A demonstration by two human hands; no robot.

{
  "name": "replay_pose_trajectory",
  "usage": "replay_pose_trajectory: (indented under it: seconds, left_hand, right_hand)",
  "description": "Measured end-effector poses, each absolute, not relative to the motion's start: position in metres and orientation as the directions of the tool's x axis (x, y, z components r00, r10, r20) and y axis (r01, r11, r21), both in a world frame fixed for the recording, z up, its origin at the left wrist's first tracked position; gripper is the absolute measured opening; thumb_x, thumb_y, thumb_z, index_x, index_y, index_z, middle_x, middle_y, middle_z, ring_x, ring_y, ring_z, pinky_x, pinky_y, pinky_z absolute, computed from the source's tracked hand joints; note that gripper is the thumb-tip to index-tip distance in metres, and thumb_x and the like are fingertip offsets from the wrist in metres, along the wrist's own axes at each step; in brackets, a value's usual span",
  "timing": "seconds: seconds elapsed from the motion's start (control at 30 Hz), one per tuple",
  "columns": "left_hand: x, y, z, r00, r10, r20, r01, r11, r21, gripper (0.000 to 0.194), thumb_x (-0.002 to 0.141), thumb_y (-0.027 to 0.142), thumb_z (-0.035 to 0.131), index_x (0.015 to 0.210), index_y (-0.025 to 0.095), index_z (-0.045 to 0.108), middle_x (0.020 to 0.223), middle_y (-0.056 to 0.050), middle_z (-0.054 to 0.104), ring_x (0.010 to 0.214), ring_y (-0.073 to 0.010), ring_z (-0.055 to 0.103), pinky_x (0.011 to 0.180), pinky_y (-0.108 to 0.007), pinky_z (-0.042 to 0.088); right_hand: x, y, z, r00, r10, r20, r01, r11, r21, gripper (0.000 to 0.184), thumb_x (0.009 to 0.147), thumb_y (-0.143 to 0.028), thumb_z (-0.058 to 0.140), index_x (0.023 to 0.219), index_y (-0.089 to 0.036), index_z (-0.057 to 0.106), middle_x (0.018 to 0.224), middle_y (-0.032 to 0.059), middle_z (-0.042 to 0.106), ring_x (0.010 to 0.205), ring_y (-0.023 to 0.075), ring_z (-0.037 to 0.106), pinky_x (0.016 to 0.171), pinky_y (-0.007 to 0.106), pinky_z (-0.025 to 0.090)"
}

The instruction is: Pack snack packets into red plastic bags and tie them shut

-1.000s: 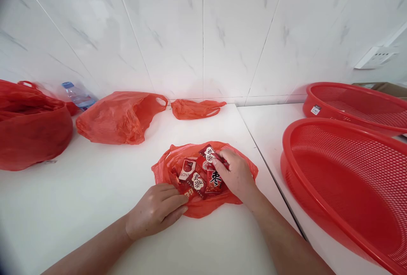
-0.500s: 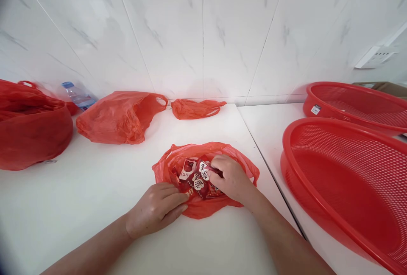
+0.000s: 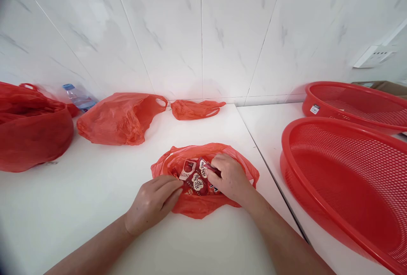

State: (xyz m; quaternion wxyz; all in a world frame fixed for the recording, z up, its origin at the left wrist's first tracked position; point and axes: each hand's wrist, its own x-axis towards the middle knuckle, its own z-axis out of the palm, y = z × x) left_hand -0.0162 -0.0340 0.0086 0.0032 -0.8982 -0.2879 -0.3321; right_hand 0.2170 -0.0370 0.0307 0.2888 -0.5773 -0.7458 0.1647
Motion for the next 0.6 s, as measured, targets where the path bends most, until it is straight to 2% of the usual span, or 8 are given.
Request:
replay_pose_trajectory:
  seconds: [0.07,0.2,0.27,0.43,0.6]
  left_hand:
    - [-0.0179,-0.0299,0.0097,0.579,0.622,0.527,0.616,-0.757,0.217,0.019,0.088,0.014,0.046,0.101,0.019,0.059,0.094,-0.004,0.068,0.078,-0.0147,0.063,0.065,-0.025,0.05]
    - [-0.02,-0.0242,0.0099,0.531,0.774,0.344,0.741,-0.621,0.254,0.019,0.089,0.021,0.046,0.101,0.022,0.06,0.094,-0.003,0.068,0.076,-0.0149,0.064,0.062,-0.025,0.051]
    - [-0.0197,-0.024,0.0096,0.506,0.796,0.333,0.763,-0.593,0.257,0.021,0.085,0.024,0.052,0.105,0.022,0.059,0.098,-0.004,0.067,0.079,-0.0168,0.064,0.063,-0.026,0.051]
    - [-0.018,-0.0267,0.0104,0.447,0.846,0.291,0.81,-0.521,0.269,0.041,0.077,0.028,0.063,0.116,0.022,0.052,0.109,-0.007,0.063,0.088,-0.0215,0.063,0.064,-0.03,0.053]
    - [-0.0173,-0.0261,0.0121,0.42,0.869,0.262,0.813,-0.488,0.316,0.042,0.077,0.027,0.062,0.117,0.022,0.05,0.112,-0.007,0.061,0.092,-0.0229,0.062,0.066,-0.033,0.054]
  right_hand:
    - [0.2158,-0.0375,0.0303,-0.177,0.958,0.225,0.755,0.278,-0.594,0.034,0.081,-0.027,0.052,0.06,-0.02,0.026,0.064,-0.0021,0.043,0.063,0.0124,0.04,0.057,0.027,0.034]
    - [0.2143,-0.0361,0.0261,-0.146,0.975,0.166,0.78,0.217,-0.586,0.032,0.079,-0.029,0.053,0.06,-0.02,0.029,0.065,-0.0019,0.045,0.062,0.0122,0.042,0.054,0.026,0.034]
    - [0.2142,-0.0348,0.0239,-0.113,0.981,0.16,0.805,0.184,-0.564,0.032,0.08,-0.032,0.051,0.06,-0.021,0.029,0.062,-0.0022,0.044,0.058,0.0121,0.04,0.051,0.026,0.031]
    - [0.2141,-0.0339,0.023,-0.06,0.988,0.145,0.821,0.131,-0.556,0.035,0.081,-0.037,0.049,0.059,-0.021,0.028,0.055,-0.0036,0.041,0.051,0.0112,0.036,0.046,0.027,0.026]
    - [0.2142,-0.0356,0.024,-0.021,0.993,0.12,0.766,0.093,-0.636,0.029,0.082,-0.04,0.051,0.063,-0.022,0.038,0.057,-0.0041,0.05,0.051,0.0119,0.043,0.046,0.026,0.03]
